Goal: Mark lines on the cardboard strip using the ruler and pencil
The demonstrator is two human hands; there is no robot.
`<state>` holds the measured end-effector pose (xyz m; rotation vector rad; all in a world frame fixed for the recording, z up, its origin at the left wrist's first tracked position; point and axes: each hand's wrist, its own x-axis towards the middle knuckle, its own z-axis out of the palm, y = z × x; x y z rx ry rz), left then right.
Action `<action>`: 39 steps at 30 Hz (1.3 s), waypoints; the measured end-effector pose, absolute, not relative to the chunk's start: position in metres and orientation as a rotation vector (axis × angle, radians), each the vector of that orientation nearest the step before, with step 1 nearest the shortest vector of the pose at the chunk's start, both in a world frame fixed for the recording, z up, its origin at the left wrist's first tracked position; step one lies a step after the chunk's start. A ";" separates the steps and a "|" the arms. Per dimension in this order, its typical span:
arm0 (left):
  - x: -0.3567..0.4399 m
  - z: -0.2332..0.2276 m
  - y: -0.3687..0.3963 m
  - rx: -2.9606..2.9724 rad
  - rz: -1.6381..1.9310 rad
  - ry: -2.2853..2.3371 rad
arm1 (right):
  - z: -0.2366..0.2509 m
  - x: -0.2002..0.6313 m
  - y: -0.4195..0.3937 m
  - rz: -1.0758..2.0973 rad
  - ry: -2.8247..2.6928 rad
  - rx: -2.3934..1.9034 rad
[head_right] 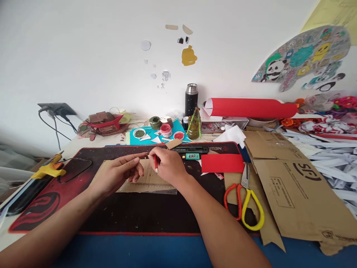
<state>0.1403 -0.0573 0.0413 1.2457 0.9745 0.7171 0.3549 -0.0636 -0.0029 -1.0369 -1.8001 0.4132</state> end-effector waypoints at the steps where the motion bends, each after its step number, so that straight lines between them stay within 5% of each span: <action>1: 0.140 0.040 -0.054 1.269 0.722 0.985 | -0.003 0.355 -0.064 0.422 -1.801 -1.034; 25: 0.141 0.047 -0.041 2.010 0.780 1.251 | -0.001 0.354 -0.064 0.475 -1.809 -1.066; 39: 0.021 0.071 0.006 2.001 0.831 1.996 | 0.000 0.353 -0.066 0.507 -1.782 -1.122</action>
